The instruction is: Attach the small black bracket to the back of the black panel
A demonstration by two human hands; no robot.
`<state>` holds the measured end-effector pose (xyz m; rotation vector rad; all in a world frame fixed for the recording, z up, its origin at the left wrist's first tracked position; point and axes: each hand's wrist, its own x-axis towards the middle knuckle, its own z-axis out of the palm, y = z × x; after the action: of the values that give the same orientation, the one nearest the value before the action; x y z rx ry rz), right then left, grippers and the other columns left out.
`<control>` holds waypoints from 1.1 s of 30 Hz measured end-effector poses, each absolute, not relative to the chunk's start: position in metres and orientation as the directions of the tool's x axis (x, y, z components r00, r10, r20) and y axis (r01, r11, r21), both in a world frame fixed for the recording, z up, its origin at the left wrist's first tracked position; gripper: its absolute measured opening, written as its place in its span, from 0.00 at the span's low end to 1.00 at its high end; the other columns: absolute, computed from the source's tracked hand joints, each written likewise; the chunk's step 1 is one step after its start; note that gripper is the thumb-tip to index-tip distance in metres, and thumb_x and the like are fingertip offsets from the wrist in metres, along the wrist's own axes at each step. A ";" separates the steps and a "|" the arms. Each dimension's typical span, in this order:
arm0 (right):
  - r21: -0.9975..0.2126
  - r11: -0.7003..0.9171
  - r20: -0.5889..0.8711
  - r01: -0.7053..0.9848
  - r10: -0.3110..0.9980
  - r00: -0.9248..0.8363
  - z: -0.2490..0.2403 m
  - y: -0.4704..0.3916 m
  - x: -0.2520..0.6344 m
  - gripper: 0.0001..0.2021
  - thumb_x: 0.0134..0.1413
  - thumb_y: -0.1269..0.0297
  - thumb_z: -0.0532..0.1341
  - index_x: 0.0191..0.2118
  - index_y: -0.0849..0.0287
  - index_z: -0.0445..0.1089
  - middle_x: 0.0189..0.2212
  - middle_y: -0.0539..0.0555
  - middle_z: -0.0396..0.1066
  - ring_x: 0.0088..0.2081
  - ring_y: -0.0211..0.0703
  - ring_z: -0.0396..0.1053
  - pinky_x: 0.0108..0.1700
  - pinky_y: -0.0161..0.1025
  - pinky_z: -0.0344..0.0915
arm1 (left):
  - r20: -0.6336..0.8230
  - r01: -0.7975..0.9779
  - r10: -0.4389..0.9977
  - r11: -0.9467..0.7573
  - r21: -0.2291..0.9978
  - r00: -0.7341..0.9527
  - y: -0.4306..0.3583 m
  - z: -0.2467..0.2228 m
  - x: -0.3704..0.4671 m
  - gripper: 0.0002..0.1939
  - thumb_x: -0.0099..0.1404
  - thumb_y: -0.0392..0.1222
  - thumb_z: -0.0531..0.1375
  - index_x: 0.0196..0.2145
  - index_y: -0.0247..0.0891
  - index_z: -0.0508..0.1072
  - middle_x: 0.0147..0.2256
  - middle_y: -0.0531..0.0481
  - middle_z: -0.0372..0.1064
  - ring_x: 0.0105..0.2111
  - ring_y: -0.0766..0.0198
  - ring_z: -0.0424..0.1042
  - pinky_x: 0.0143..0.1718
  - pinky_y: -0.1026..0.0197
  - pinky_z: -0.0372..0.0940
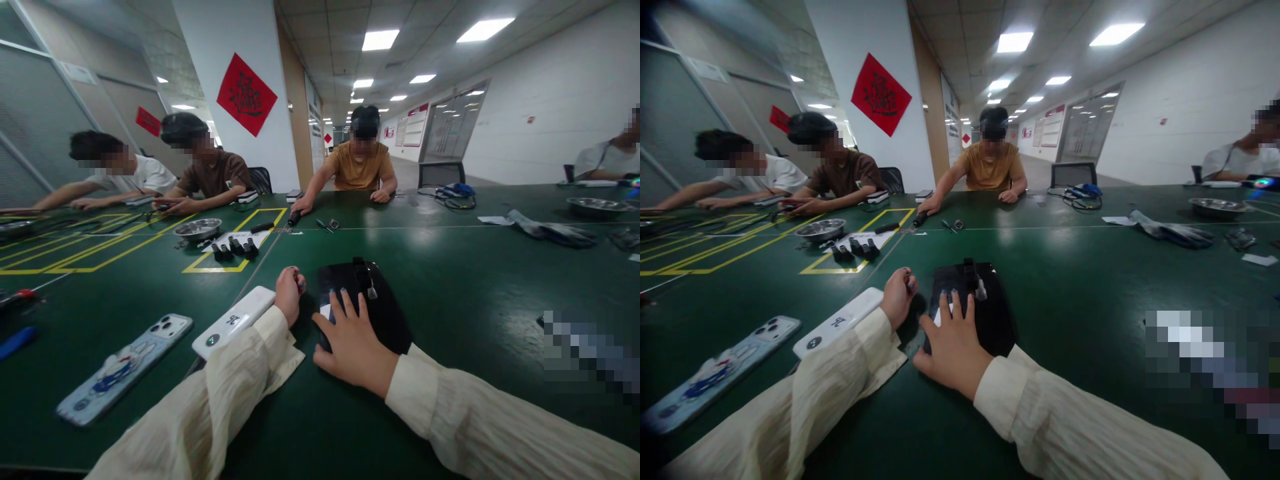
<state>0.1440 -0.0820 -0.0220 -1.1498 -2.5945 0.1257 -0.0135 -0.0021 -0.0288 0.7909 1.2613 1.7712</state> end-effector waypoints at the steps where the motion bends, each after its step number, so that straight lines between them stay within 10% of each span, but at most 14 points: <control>1: -0.195 0.664 0.224 0.722 0.747 -0.626 -0.023 -0.077 0.146 0.26 0.51 0.52 0.56 0.56 0.56 0.61 0.62 0.66 0.46 0.62 0.69 0.37 0.56 0.67 0.28 | 0.038 -0.252 0.876 -0.179 0.951 -0.480 -0.002 -0.029 -0.014 0.02 0.53 0.39 0.50 0.26 0.39 0.57 0.11 0.61 0.49 0.12 0.72 0.49 0.16 0.69 0.46; 15: -0.245 0.430 0.138 0.869 0.902 -0.408 -0.027 0.012 0.204 0.27 0.56 0.57 0.49 0.60 0.60 0.55 0.62 0.59 0.48 0.62 0.58 0.42 0.56 0.70 0.29 | 0.082 -0.195 0.892 -0.186 0.963 -0.445 -0.008 -0.031 -0.011 0.04 0.54 0.41 0.50 0.27 0.39 0.59 0.12 0.61 0.51 0.13 0.71 0.51 0.16 0.69 0.47; 33: 0.037 0.088 -0.044 0.995 0.995 -0.087 -0.026 0.080 0.371 0.26 0.61 0.56 0.42 0.63 0.59 0.52 0.62 0.62 0.46 0.61 0.61 0.46 0.49 0.70 0.52 | 0.084 -0.150 0.902 -0.161 0.975 -0.424 -0.010 -0.032 -0.012 0.05 0.56 0.40 0.48 0.25 0.39 0.59 0.12 0.60 0.52 0.13 0.71 0.51 0.16 0.69 0.48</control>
<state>0.3714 0.0801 -0.0258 -2.1608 -2.3589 0.0043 -0.0119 -0.0099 -0.0320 0.9267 1.3055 1.6968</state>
